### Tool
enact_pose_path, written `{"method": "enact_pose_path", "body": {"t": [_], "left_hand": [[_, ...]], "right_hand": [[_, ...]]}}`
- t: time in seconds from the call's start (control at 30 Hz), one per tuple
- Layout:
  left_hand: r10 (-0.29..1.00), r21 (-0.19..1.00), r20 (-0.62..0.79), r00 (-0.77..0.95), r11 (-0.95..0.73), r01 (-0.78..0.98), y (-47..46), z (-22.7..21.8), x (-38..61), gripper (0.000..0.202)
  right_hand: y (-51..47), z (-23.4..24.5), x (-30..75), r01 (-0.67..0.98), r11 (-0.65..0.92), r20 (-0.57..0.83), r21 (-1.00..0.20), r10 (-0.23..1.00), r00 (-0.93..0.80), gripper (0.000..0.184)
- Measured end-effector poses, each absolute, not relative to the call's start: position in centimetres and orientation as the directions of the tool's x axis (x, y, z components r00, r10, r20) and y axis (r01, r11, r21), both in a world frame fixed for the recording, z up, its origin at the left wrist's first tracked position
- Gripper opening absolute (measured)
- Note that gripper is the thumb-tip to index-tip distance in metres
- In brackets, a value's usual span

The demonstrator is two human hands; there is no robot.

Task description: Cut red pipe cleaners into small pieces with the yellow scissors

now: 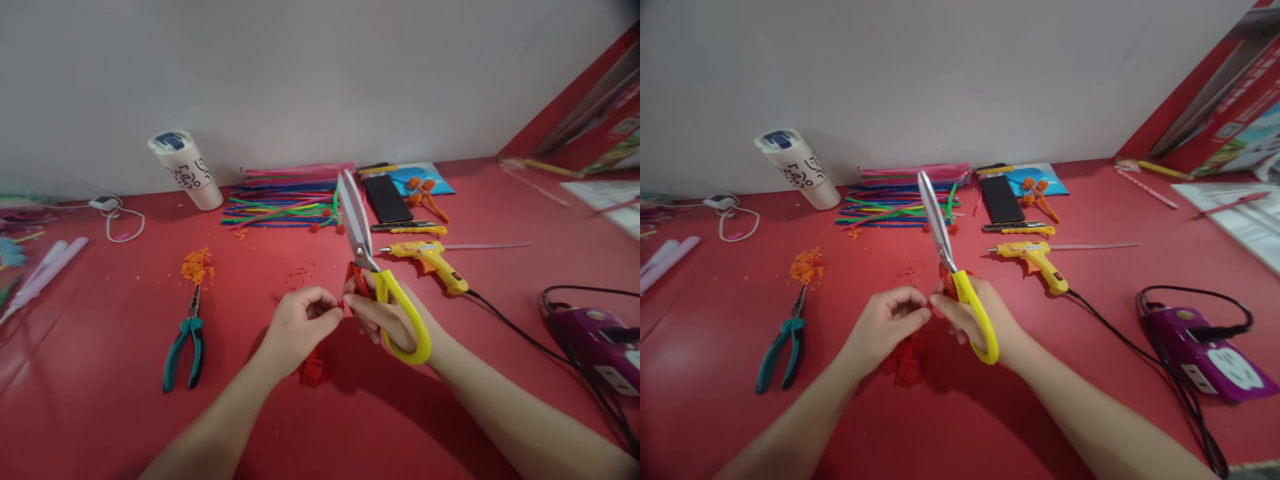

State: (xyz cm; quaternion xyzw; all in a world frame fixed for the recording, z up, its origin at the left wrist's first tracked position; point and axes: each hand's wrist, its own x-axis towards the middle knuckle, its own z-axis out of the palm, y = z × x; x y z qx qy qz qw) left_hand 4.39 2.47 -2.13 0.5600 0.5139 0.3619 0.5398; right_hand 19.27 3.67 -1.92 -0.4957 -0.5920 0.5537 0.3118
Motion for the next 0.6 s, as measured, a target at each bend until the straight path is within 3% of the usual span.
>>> {"method": "enact_pose_path", "body": {"t": [0.1, 0.2, 0.37, 0.47, 0.6], "left_hand": [[0.962, 0.974, -0.15, 0.226, 0.105, 0.2, 2.36, -2.37, 4.48, 0.006], [0.96, 0.976, -0.179, 0.215, 0.145, 0.164, 2.5, -2.4, 4.44, 0.004], [0.861, 0.892, -0.372, 0.346, 0.435, -0.124, 2.85, -2.46, 4.05, 0.015], [0.799, 0.814, -0.41, 0.44, 0.538, -0.218, 2.86, -2.64, 3.9, 0.014], [0.828, 0.869, -0.395, 0.398, 0.477, -0.13, 2.95, -2.72, 3.81, 0.012]], "right_hand": [[3.62, -1.23, 19.28, 0.329, -0.19, -0.281, -0.925, 0.924, -0.257, 0.012], [3.56, -1.14, 19.29, 0.351, -0.172, -0.278, -0.92, 0.92, -0.278, 0.011], [3.46, -1.46, 19.21, 0.341, -0.152, -0.263, -0.928, 0.914, -0.308, 0.012], [3.47, -1.46, 19.12, 0.311, -0.126, -0.228, -0.942, 0.92, -0.318, 0.014], [3.68, -1.84, 19.44, 0.25, -0.055, -0.135, -0.967, 0.939, -0.315, 0.018]]}}
